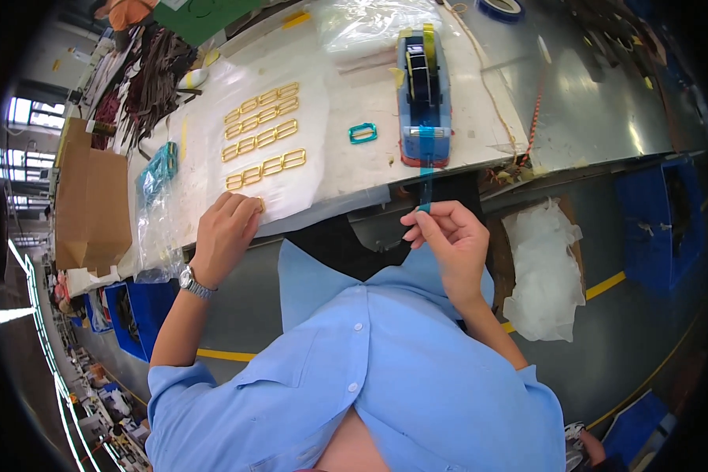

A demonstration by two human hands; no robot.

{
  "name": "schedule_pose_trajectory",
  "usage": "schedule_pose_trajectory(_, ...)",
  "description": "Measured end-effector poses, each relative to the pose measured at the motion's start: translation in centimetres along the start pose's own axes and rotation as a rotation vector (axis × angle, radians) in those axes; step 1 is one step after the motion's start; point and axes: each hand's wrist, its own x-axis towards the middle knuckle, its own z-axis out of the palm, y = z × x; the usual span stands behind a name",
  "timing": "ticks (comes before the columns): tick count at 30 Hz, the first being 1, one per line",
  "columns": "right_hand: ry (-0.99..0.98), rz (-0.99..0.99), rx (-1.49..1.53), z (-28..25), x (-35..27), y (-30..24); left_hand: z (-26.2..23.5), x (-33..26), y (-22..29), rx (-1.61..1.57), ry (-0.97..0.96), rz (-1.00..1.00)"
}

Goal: Arranging and taping small gold-colored buckles for packaging.

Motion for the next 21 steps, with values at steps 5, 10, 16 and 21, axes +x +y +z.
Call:
schedule_pose_trajectory(5, -0.058, 0.062, 0.099, -0.3, 0.4, 0.0, 0.1, -0.2, 0.3, 0.022, -0.021, -0.039)
schedule_pose_trajectory(10, -0.054, 0.060, 0.107, -0.8, 0.3, -0.1, -1.2, 1.1, -0.2, -0.345, -0.075, -0.368)
schedule_pose_trajectory(16, -0.056, 0.060, 0.153, -0.7, 0.3, 0.3, -2.9, 5.4, 5.2, -1.429, -0.049, -0.477)
schedule_pose_trajectory(21, -0.033, 0.085, 0.163, 0.1, 0.0, -0.1, 0.0, 9.7, 12.9, -1.725, -0.201, -0.416)
